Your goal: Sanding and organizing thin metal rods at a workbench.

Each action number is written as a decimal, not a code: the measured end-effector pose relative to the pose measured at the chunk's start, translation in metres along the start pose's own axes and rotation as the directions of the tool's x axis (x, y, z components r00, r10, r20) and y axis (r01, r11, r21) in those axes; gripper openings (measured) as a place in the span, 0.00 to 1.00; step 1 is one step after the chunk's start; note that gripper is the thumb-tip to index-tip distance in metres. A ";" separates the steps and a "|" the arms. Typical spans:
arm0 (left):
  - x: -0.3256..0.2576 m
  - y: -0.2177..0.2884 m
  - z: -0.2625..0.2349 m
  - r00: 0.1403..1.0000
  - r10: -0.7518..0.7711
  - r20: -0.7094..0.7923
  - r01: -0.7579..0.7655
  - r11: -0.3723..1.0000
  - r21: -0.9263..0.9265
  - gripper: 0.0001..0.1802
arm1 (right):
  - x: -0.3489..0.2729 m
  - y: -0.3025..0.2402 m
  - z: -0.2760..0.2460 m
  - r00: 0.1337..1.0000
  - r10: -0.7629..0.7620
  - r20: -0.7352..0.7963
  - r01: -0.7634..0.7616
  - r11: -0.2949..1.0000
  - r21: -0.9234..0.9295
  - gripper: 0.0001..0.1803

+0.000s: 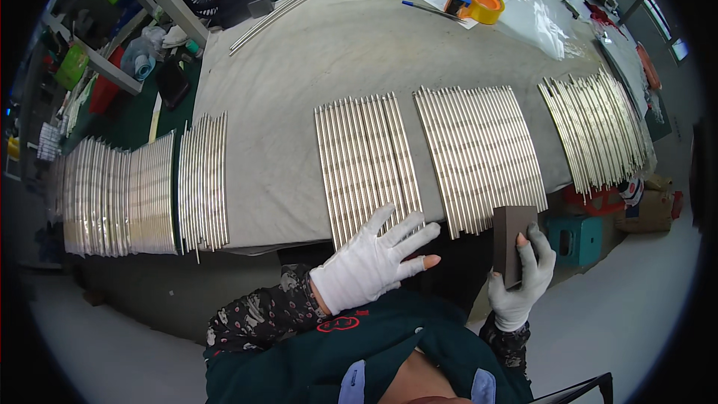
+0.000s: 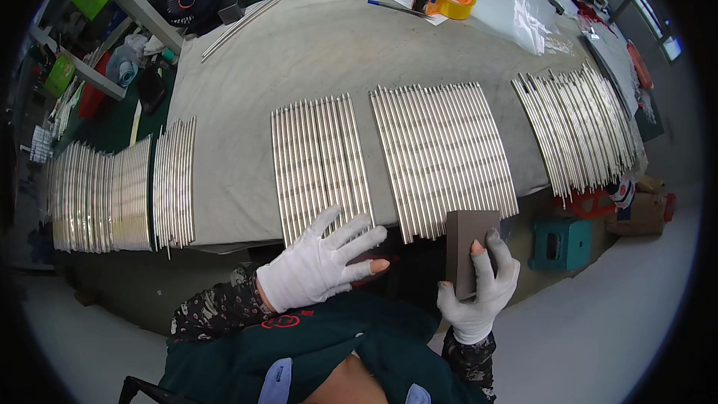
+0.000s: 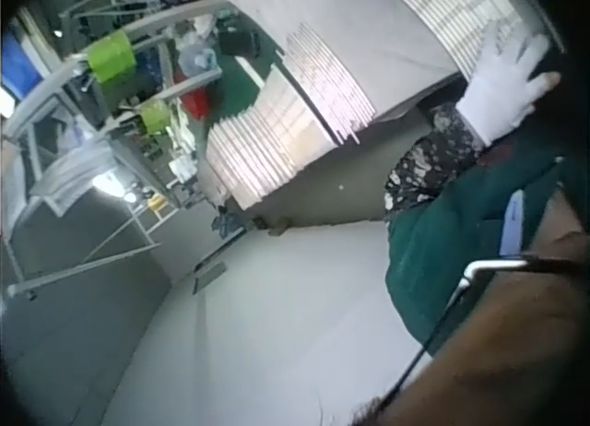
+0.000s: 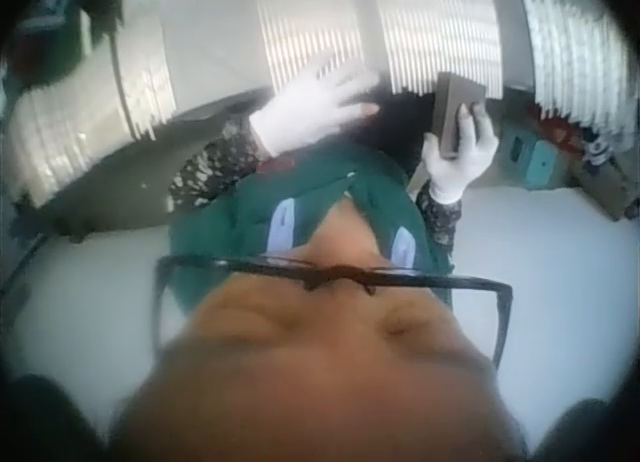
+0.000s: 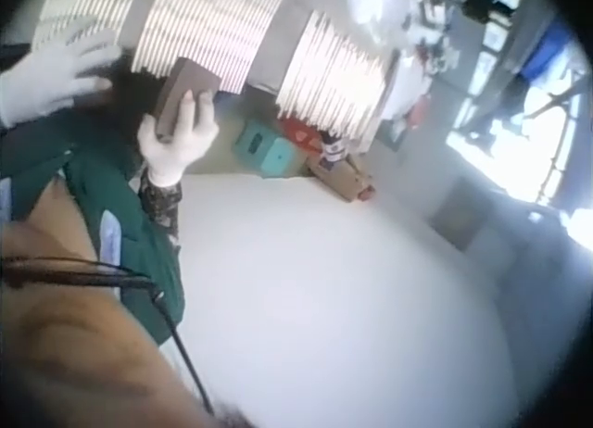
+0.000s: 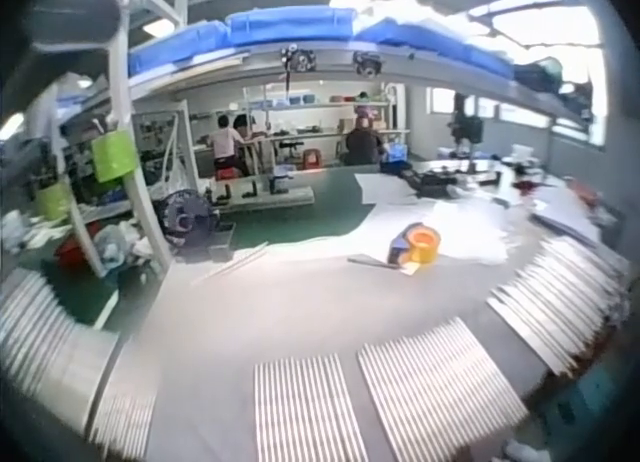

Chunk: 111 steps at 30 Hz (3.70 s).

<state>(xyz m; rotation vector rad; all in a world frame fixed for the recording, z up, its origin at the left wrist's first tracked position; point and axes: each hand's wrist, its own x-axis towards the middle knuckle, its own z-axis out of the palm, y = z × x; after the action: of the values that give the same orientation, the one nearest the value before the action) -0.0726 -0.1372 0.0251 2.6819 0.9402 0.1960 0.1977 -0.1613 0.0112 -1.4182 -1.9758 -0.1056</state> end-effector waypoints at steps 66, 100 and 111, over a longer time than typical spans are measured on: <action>-0.011 -0.022 0.013 0.997 0.070 -0.021 -0.069 0.997 0.022 0.35 | 0.028 -0.041 0.004 0.990 -0.132 0.053 0.133 0.991 -0.016 0.37; -0.035 -0.063 -0.024 0.789 -0.099 -0.606 0.052 0.994 -0.094 0.13 | 0.051 -0.068 0.039 0.980 -0.120 0.160 0.109 0.991 0.074 0.37; -0.017 -0.162 -0.019 0.709 -0.642 -0.293 0.628 0.763 -0.151 0.33 | 0.052 -0.100 0.046 0.904 -0.107 0.413 0.163 0.981 -0.103 0.38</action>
<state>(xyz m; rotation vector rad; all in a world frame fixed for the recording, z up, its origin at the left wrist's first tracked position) -0.1857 -0.0231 -0.0085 2.1423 1.8807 0.5082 0.0812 -0.1390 0.0375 -1.4770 -2.4517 -0.0056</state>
